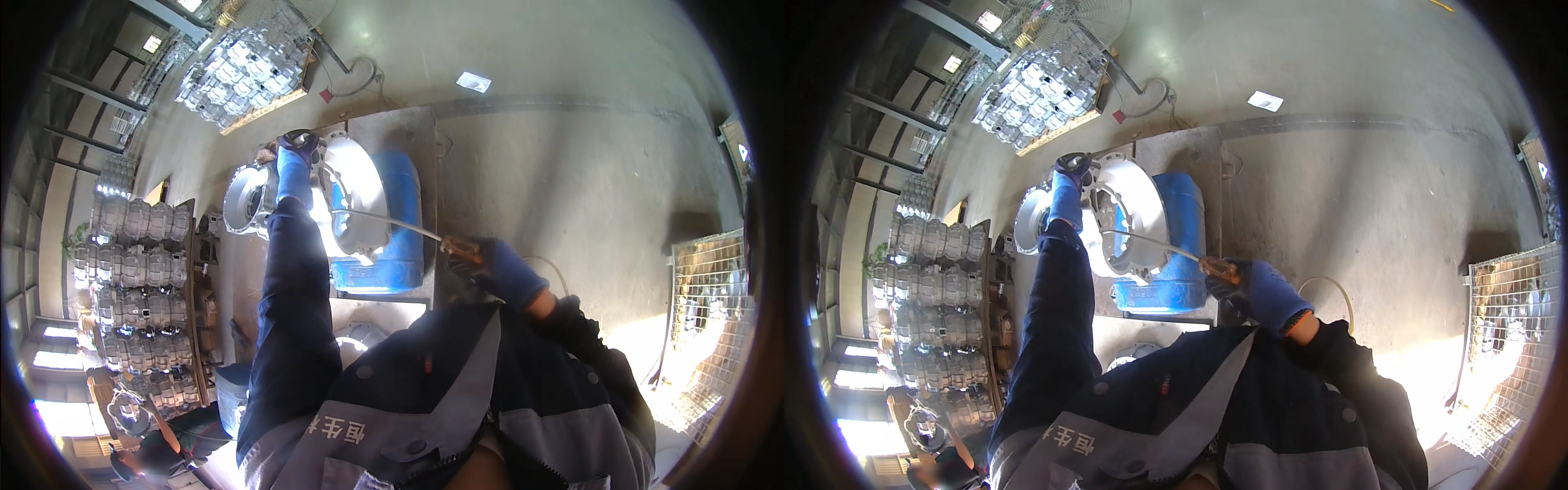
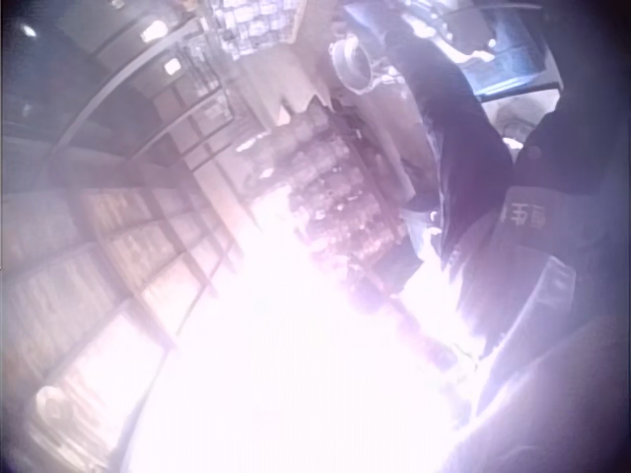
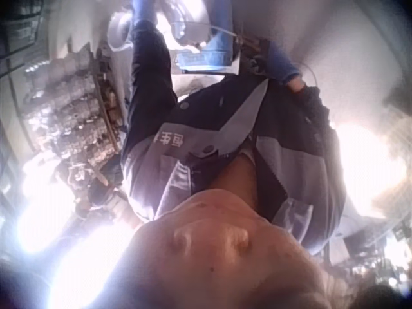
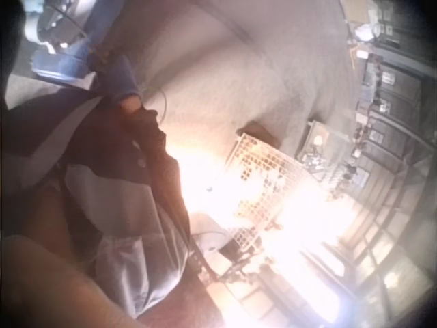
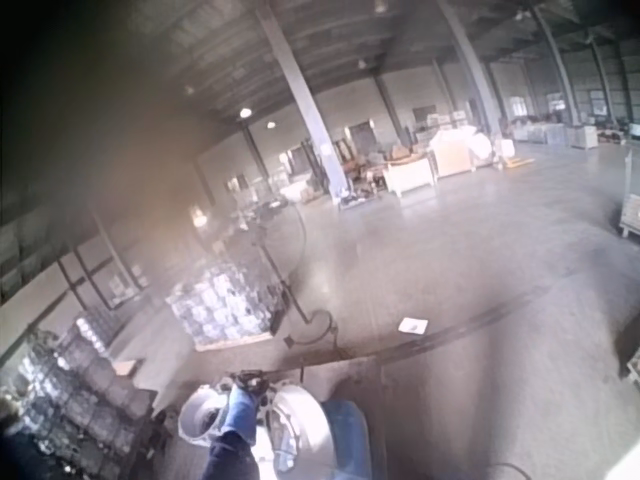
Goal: The person uses a spray nozzle to clean the interior and exterior surfaces of several metal engine parts placed on a workbench. They rotate and reposition each part to reach different areas, then set the cleaned parts aside.
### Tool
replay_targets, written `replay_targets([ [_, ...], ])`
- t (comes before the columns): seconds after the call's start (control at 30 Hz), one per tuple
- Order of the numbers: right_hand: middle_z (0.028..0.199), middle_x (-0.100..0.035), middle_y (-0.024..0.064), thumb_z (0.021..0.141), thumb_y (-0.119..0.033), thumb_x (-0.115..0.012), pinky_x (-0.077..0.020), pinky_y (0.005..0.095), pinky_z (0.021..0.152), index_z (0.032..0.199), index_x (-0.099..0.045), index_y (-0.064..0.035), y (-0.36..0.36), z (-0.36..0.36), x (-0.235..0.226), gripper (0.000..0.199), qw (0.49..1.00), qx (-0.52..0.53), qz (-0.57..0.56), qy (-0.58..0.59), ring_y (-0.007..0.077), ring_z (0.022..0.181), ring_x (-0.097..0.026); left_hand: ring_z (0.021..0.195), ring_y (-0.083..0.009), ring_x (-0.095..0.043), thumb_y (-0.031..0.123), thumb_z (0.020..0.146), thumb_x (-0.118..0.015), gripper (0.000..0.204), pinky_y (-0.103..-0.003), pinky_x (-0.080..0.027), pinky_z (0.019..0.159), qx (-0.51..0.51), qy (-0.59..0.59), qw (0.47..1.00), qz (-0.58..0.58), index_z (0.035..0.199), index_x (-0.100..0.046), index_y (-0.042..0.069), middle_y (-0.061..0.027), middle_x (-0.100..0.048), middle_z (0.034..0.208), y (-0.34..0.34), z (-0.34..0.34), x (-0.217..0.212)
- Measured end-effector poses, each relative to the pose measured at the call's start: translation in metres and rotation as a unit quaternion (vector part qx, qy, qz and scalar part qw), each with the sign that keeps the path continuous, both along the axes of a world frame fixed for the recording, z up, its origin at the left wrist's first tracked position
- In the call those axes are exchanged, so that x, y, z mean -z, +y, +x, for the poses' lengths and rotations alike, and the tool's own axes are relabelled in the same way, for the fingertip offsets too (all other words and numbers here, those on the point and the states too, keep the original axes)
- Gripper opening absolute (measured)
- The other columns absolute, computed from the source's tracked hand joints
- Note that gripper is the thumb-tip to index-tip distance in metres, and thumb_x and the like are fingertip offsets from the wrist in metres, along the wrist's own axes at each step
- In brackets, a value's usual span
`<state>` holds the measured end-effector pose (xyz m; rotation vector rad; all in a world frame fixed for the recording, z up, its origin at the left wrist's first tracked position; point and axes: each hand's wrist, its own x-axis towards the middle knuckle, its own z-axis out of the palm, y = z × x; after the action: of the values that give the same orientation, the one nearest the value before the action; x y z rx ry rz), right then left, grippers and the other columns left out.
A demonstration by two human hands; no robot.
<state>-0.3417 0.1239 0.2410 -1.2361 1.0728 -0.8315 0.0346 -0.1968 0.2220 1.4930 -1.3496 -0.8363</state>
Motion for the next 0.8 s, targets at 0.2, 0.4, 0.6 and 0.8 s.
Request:
replay_targets([
  [0.2,0.098,-0.069,0.0082,0.083,0.0,-0.062,-0.0503,0.0245,0.075,0.12,-0.062,0.0024,-0.018,-0.003,0.017,0.037,0.991,-0.002,-0.108,0.086,0.0118,0.084,-0.061,0.096,-0.0289,-0.06,-0.003,0.082,-0.065,0.028,-0.048,-0.058,0.08,-0.009,0.037,0.999,0.005,0.11,-0.062,0.003,-0.0141,-0.064,0.106,0.002,-0.002,-0.002],
  [0.4,0.087,-0.071,0.0146,0.089,-0.018,-0.068,-0.0511,0.0319,0.071,0.112,-0.066,-0.0009,-0.03,-0.001,-0.039,0.028,1.0,0.011,0.023,-0.006,0.019,0.069,-0.061,0.077,-0.0156,-0.061,-0.002,0.073,-0.079,0.033,-0.029,-0.055,0.067,-0.041,0.009,0.999,0.019,0.103,-0.066,0.004,-0.0049,-0.068,0.091,0.003,0.006,-0.004],
  [0.6,0.085,-0.072,0.0138,0.089,-0.02,-0.069,-0.0519,0.0302,0.068,0.109,-0.068,-0.0015,-0.047,0.004,-0.034,0.028,0.998,0.045,-0.04,-0.016,0.0159,0.066,-0.062,0.071,-0.0201,-0.063,-0.006,0.078,-0.071,0.03,-0.03,-0.057,0.062,-0.016,-0.02,1.0,0.019,0.106,-0.064,0.001,-0.0094,-0.066,0.085,0.008,-0.002,-0.006],
  [0.8,0.074,-0.068,0.0085,0.088,-0.026,-0.07,-0.0511,0.029,0.059,0.107,-0.068,-0.0029,-0.069,0.007,-0.022,0.03,0.996,0.023,-0.063,0.058,0.0127,0.06,-0.061,0.048,-0.0119,-0.053,0.013,0.084,-0.073,0.023,-0.027,-0.04,0.043,0.026,0.035,0.999,0.008,0.104,-0.065,0.005,-0.0045,-0.065,0.066,0.003,0.011,0.002],
])
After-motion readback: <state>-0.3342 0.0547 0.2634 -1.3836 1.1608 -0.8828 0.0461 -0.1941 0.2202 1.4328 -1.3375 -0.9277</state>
